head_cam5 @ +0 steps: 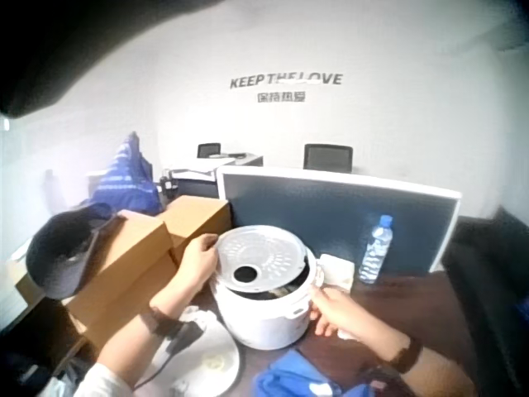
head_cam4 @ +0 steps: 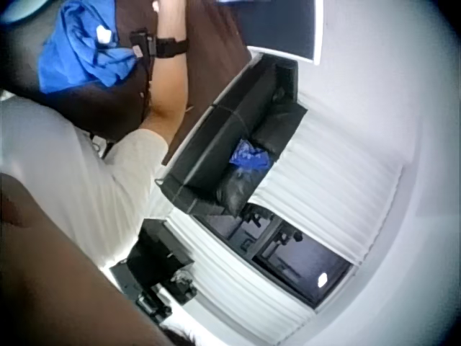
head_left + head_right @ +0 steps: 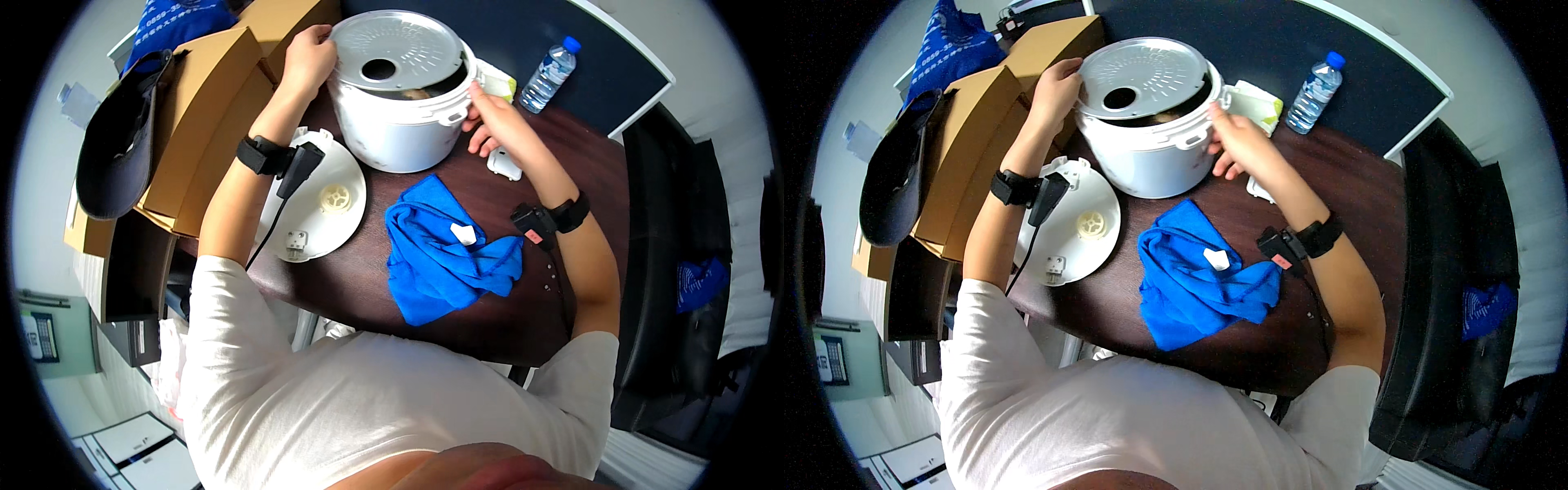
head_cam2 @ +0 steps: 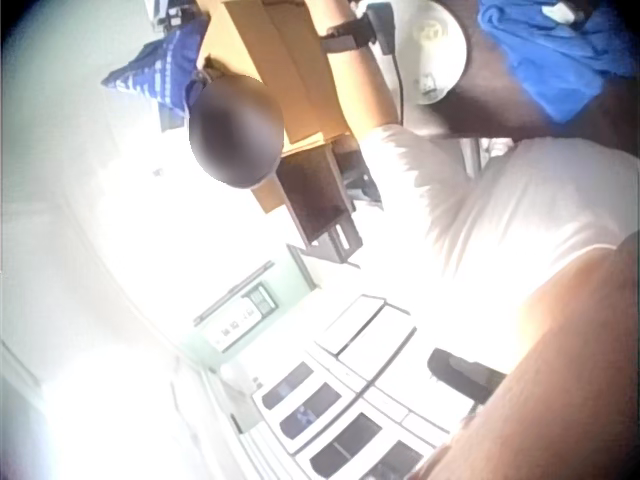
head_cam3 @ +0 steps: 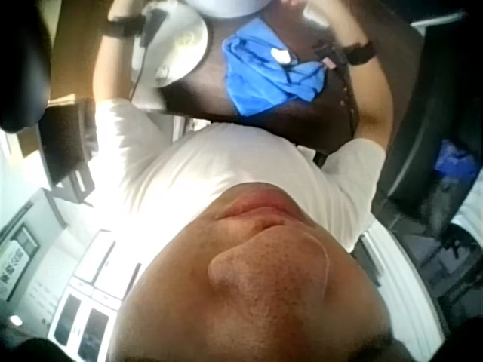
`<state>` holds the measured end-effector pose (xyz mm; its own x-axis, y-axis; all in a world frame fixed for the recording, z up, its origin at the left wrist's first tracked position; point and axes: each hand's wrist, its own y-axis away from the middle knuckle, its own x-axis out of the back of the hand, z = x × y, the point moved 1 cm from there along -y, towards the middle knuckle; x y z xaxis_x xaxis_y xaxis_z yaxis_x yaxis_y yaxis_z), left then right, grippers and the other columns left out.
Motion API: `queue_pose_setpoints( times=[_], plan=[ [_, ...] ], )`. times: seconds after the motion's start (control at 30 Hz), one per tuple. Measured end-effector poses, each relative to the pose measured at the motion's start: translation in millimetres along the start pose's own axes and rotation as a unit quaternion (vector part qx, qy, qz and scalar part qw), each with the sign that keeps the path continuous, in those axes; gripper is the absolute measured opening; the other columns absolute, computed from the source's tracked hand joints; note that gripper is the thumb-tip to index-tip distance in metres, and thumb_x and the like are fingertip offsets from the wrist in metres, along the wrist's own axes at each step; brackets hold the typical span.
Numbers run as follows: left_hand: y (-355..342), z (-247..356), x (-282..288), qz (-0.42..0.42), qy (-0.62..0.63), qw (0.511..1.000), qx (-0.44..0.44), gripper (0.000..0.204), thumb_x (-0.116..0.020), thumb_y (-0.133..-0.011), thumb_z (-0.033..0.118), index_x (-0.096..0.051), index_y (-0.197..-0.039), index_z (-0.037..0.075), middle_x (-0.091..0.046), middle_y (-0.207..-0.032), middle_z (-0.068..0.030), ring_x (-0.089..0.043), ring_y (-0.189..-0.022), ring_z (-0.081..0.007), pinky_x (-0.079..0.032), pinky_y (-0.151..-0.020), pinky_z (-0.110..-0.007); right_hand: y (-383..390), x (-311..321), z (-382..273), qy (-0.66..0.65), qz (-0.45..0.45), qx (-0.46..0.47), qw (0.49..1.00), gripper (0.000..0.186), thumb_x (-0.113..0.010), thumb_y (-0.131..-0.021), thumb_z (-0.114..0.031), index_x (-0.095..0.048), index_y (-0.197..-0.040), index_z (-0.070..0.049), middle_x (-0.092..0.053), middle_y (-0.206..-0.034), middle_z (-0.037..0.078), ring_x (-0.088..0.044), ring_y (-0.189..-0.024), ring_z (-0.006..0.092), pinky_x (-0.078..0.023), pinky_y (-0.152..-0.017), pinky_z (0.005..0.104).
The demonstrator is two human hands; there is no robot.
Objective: The person wipes the bottom of a white appliance with a blue cloth, then uses a screwdriver to loosen and remove screws from the base. The person handles the appliance base and a small white plastic piece while working at a table.
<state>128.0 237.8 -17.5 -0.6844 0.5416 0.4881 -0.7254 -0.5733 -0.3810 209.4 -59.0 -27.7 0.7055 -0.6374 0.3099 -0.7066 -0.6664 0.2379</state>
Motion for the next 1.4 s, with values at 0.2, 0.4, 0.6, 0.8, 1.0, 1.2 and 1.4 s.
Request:
queue_pose_setpoints(
  times=[0.2,0.4,0.6,0.8,1.0,1.2,1.4],
  plan=[
    [34,30,3,-0.043,0.02,0.999,-0.015,0.045,-0.054,-0.083,0.005,-0.052,-0.125,-0.012,-0.065,-0.108,-0.019,-0.063,-0.085,-0.0178,-0.051,-0.073,-0.027,-20,38,2,0.008,0.024,-0.007,1.0,0.059,-0.033,-0.096,-0.06,-0.053,-0.103,-0.005,-0.053,-0.083,0.004,-0.06,-0.059,0.0129,-0.049,-0.043,0.0222],
    [11,28,16,-0.12,-0.009,0.992,-0.047,0.04,-0.051,-0.086,0.006,-0.055,-0.124,-0.006,-0.066,-0.101,-0.0141,-0.062,-0.074,-0.0134,-0.052,-0.064,-0.025,-26,73,-27,0.155,0.125,0.105,0.974,0.041,-0.051,-0.094,-0.05,-0.056,-0.091,-0.009,-0.052,-0.079,-0.002,-0.053,-0.059,0.0061,-0.041,-0.046,0.0194],
    [-43,30,6,-0.205,-0.132,0.966,-0.081,0.037,-0.055,-0.087,0.009,-0.059,-0.123,0.002,-0.067,-0.101,-0.0116,-0.067,-0.082,-0.0172,-0.057,-0.064,-0.03,-12,41,-77,0.429,0.064,0.493,0.755,0.035,-0.064,-0.085,-0.033,-0.063,-0.109,-0.009,-0.059,-0.114,0.013,-0.055,-0.111,0.0286,-0.042,-0.096,0.0379],
    [-67,44,4,-0.286,-0.123,0.949,-0.051,0.035,-0.058,-0.089,0.02,-0.061,-0.121,0.007,-0.066,-0.105,-0.0131,-0.066,-0.081,-0.0192,-0.057,-0.067,-0.03,5,-16,-85,0.457,-0.047,0.52,0.72,0.038,-0.066,-0.082,-0.039,-0.064,-0.107,-0.011,-0.059,-0.117,0.01,-0.052,-0.115,0.0284,-0.037,-0.1,0.0428],
    [-64,63,9,-0.25,-0.013,0.964,-0.09,0.031,-0.062,-0.075,0.005,-0.066,-0.106,-0.002,-0.068,-0.087,-0.0125,-0.063,-0.075,-0.021,-0.054,-0.067,-0.031,3,-39,-111,0.5,-0.075,0.481,0.716,0.035,-0.068,-0.079,-0.037,-0.063,-0.099,-0.009,-0.06,-0.105,0.01,-0.056,-0.103,0.0274,-0.041,-0.092,0.0394],
    [-69,65,9,-0.267,0.045,0.96,-0.069,0.028,-0.064,-0.081,0.006,-0.066,-0.108,-0.001,-0.068,-0.085,-0.0098,-0.061,-0.072,-0.0169,-0.052,-0.064,-0.029,-2,-47,-119,0.517,-0.037,0.454,0.725,0.044,-0.07,-0.076,-0.042,-0.061,-0.101,-0.007,-0.061,-0.101,0.011,-0.059,-0.099,0.0268,-0.043,-0.088,0.0374],
    [-75,60,23,-0.301,0.136,0.944,-0.013,0.026,-0.064,-0.087,0.01,-0.065,-0.109,-0.003,-0.064,-0.081,-0.007,-0.058,-0.067,-0.014,-0.049,-0.058,-0.024,-3,-57,-136,0.579,-0.046,0.443,0.684,0.046,-0.069,-0.074,-0.046,-0.064,-0.092,-0.004,-0.063,-0.092,0.012,-0.06,-0.091,0.0282,-0.044,-0.084,0.0384]
  ],
)
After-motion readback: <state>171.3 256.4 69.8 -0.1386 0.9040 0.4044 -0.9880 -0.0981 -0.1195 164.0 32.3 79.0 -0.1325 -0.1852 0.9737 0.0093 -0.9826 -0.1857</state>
